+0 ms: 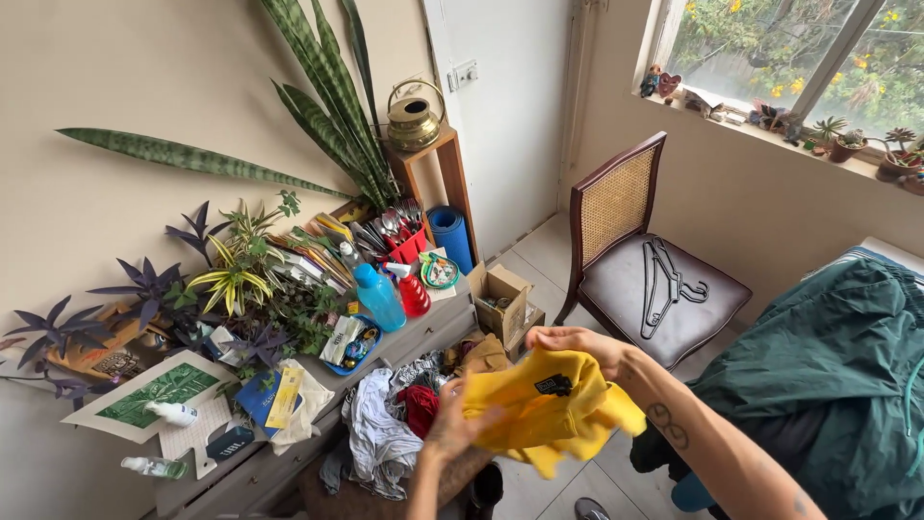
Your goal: The person is hanging various items of clothing onto plastic hangers and placing them on a rack.
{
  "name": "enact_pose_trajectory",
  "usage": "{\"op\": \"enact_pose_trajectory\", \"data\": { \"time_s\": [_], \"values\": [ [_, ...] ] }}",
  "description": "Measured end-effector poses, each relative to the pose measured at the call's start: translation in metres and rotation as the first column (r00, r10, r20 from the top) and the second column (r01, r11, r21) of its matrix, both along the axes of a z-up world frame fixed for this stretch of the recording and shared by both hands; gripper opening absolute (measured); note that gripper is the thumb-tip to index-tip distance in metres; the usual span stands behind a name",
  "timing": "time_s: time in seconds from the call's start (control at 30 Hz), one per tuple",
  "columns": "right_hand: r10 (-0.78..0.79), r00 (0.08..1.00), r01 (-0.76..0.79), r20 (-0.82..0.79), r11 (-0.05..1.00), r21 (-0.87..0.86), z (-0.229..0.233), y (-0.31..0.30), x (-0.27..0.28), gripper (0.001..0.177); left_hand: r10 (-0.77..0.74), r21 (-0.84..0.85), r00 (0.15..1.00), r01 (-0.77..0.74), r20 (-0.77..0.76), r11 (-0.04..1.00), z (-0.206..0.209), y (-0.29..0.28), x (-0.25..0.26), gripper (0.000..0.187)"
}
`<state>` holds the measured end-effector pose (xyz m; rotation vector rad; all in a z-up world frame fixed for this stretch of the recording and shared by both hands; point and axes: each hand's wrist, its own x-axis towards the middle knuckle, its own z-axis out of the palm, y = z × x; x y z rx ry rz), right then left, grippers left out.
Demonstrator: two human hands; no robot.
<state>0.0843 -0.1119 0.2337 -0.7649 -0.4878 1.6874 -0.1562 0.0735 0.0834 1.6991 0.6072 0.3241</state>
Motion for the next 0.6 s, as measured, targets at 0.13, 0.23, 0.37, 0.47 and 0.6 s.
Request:
{"op": "enact_pose_trajectory", "data": {
  "time_s": [0.13, 0.23, 0.37, 0.47, 0.6],
  "values": [
    [0.130, 0.982, -0.125, 0.135, 0.991, -0.040, 0.024, 0.012, -0.003, 0.035, -0.077, 0.624, 0.994, 0.106, -0.074, 0.774, 0.068, -0.041, 0.019, 0.048],
    [0.241, 0.928, -0.240, 0.284, 0.970, -0.040, 0.059, 0.013, -0.007, 0.048, -0.135, 0.689, 0.990, 0.064, 0.049, 0.722, 0.103, -0.050, 0.037, 0.043],
    [0.313, 0.708, -0.314, 0.633, 0.943, -0.115, 0.078, 0.008, 0.007, 0.068, -0.296, 0.580, 0.940, 0.149, 0.167, 0.801, 0.080, -0.043, 0.058, 0.034],
    [0.326, 0.486, -0.149, 0.811, 0.945, -0.291, 0.117, -0.008, 0.005, 0.076, -0.265, 0.510, 0.939, 0.120, 0.222, 0.852, 0.085, -0.032, 0.056, 0.017],
    [0.349, -0.076, -0.038, 0.934, 0.935, -0.352, 0.077, -0.029, 0.034, 0.088, -0.182, 0.377, 0.977, 0.127, 0.113, 0.917, 0.122, -0.031, 0.040, 0.020]
  ]
}}
